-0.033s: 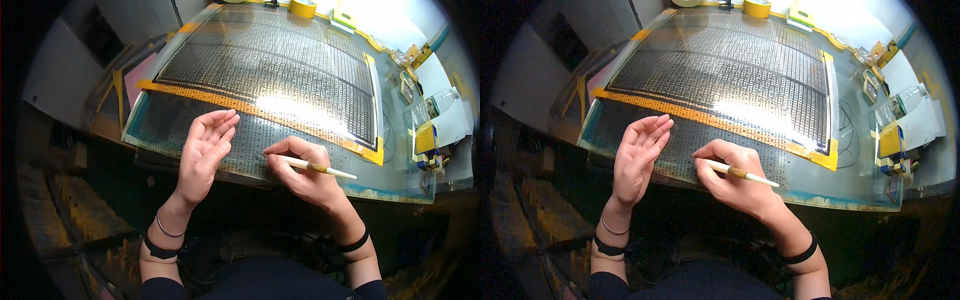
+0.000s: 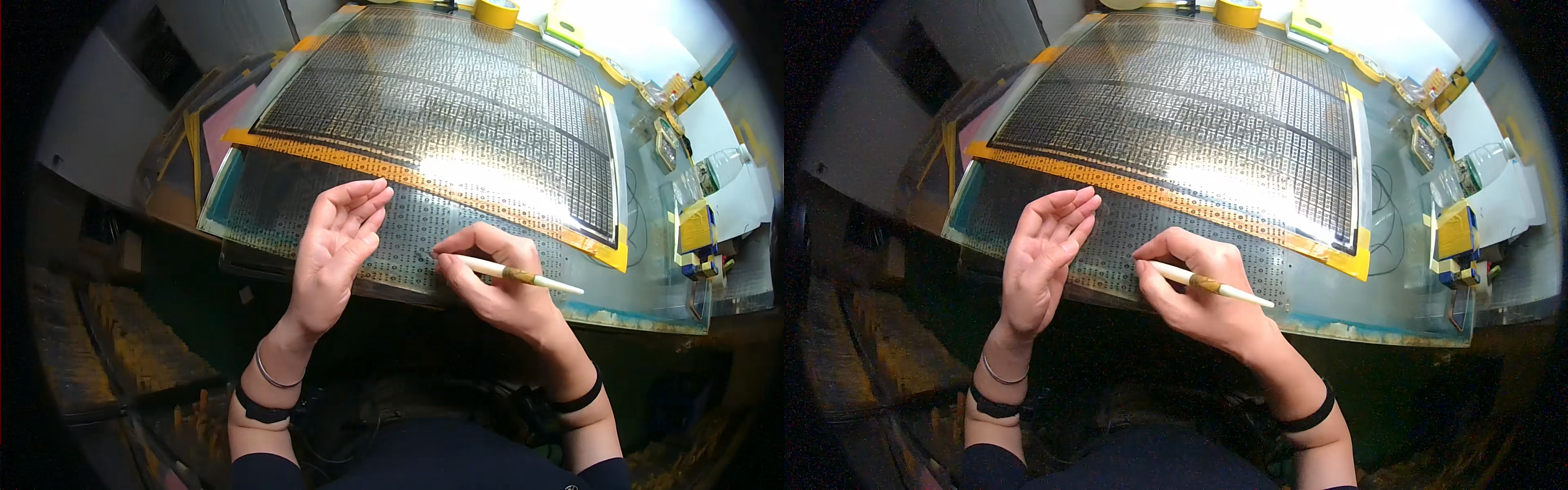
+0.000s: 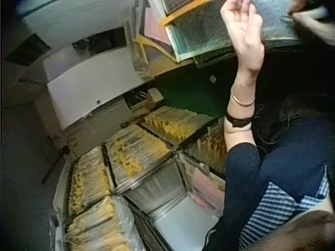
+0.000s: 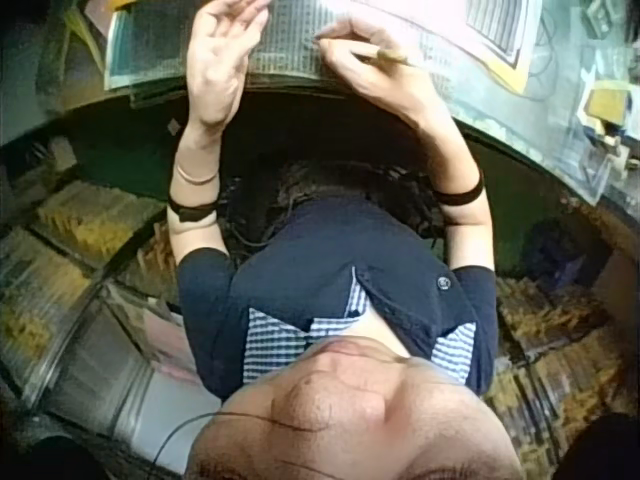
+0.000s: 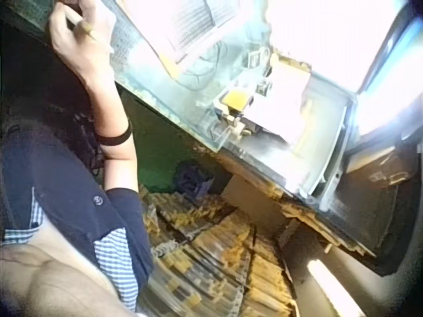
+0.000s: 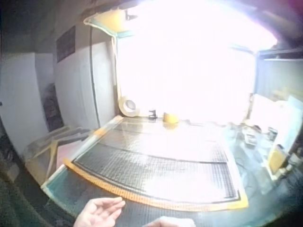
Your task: Marking specific points on a patterned grid sheet using a ruler and a scribe tool.
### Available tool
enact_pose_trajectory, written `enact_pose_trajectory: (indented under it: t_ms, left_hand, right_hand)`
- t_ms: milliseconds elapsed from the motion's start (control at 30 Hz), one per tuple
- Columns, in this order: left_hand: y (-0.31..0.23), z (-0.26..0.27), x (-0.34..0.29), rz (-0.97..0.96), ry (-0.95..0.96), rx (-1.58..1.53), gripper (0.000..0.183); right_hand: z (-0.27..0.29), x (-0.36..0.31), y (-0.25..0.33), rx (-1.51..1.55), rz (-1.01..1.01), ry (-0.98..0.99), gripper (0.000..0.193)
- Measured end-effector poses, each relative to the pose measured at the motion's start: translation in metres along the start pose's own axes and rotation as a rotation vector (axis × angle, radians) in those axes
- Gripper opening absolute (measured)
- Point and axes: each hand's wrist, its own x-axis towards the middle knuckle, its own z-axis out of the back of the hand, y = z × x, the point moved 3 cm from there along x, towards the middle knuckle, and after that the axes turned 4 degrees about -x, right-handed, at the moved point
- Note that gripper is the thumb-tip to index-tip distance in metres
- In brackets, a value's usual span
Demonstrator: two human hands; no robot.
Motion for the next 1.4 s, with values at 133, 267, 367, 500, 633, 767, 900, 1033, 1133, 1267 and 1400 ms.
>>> enact_pose_trajectory:
  t_ms: [133, 267, 367, 500, 633, 767, 900, 1033, 1133, 1267, 1400]
  left_hand:
    - [-0.001, 0.003, -0.002, -0.002, -0.005, 0.021, 0.05]
    - [0.0, 0.003, -0.001, -0.017, 0.014, 0.014, 0.051]
    - [-0.001, 0.002, -0.002, -0.024, 0.023, 0.022, 0.052]
    - [0.001, 0.002, -0.002, -0.026, 0.027, 0.024, 0.052]
    - [-0.001, 0.002, -0.002, -0.027, 0.022, 0.025, 0.052]
    - [-0.001, 0.003, -0.002, -0.028, 0.02, 0.028, 0.052]
    - [-0.001, 0.003, 0.0, -0.021, 0.019, 0.026, 0.051]
    - [-0.002, 0.003, -0.001, -0.006, -0.006, 0.027, 0.05]
    - [-0.001, 0.001, 0.001, 0.004, 0.014, 0.005, 0.051]
    - [0.002, 0.004, 0.001, 0.006, 0.013, 0.025, 0.048]
    - [0.0, 0.0, 0.002, -0.017, 0.061, 0.14, 0.049]
  right_hand:
    - [-0.004, 0.001, 0.001, -0.02, -0.003, 0.03, 0.011]
    - [0.001, -0.001, 0.002, 0.019, -0.098, 0.118, 0.011]
    - [-0.003, 0.0, 0.003, 0.014, -0.032, 0.053, 0.012]
    - [-0.001, 0.0, 0.002, 0.044, -0.063, 0.098, 0.01]
    - [-0.002, 0.001, 0.003, 0.038, -0.061, 0.052, 0.011]
    - [0.001, -0.001, 0.004, 0.062, -0.025, 0.312, 0.011]
    - [0.011, -0.008, 0.006, 0.336, -0.172, 0.259, 0.014]
    - [0.037, -0.011, 0.007, 0.27, -0.043, -0.075, 0.023]
    - [0.079, -0.006, -0.007, 0.092, -0.018, -0.349, 0.025]
    - [0.079, -0.017, -0.022, -0.207, -0.006, -0.265, 0.022]
    - [0.037, -0.044, 0.009, -0.162, 0.354, 0.326, 0.022]
